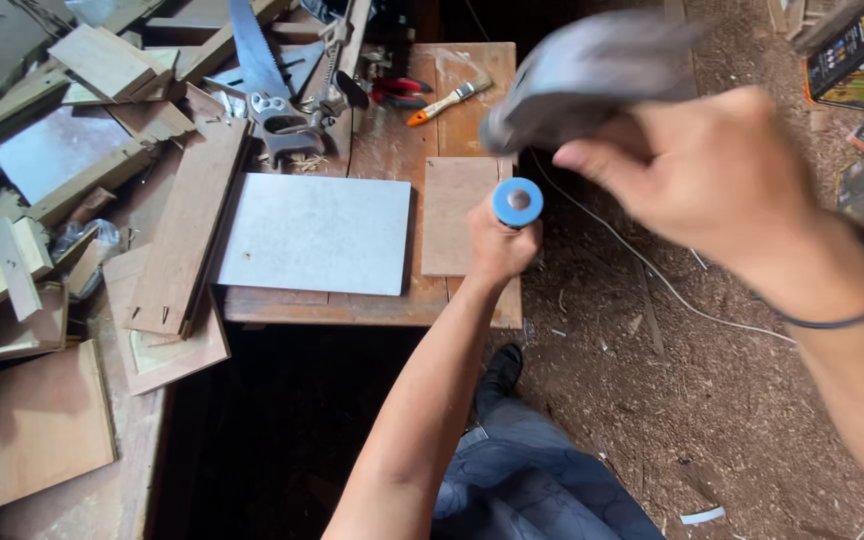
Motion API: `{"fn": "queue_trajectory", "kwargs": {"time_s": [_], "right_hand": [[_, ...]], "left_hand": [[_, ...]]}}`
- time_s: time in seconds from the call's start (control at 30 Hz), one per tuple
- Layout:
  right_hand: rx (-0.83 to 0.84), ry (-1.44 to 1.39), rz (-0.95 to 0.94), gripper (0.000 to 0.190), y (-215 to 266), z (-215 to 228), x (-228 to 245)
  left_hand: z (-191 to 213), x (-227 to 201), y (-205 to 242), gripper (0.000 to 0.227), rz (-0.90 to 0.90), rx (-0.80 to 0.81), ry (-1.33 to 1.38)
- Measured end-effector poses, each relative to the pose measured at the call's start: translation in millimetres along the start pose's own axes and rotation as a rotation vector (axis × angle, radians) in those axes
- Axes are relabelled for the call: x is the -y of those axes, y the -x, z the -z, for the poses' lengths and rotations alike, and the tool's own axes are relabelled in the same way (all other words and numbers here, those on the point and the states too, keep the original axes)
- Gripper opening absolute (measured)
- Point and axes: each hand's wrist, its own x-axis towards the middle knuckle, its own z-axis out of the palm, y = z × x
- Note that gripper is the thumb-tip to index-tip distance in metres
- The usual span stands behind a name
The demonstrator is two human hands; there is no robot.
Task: The person uses a hand saw to cut a small rectangular piece of wood clamped to a workbench. After cutting, the person uses a hammer and a blue-handled punch to drive a fastener into the wood.
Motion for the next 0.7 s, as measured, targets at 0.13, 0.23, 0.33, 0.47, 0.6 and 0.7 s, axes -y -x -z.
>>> {"fn": "queue_trajectory", "kwargs": {"time_s": [0.13,0.23,0.33,0.47,0.6,0.7], "right_hand": [[-0.095,-0.018,-0.050,0.043,30,-16,-28],[0.049,0.135,-0.133,0.043,44,-53,-30],[0.071,0.081,-0.175,0.045,58,-61,-40],[-0.044,-0.055,-0.233,0.041,69,-40,-60],[-0.063,-0.196,-0.236,0.039,69,-14,-68],[-0.030,-0.334,-0.381,0.045,66,-7,-59]], "left_hand": [[-5,-2,7,0.006,0.082,0.038,-0.019],[1,-4,6,0.007,0.049,0.037,0.004],[-2,-1,3,0.019,0.036,0.012,0.148],[8,14,13,0.009,0.026,-0.024,0.032],[33,34,10,0.012,0.180,-0.059,0.164],[48,40,13,0.012,0.216,-0.118,0.213]]}}
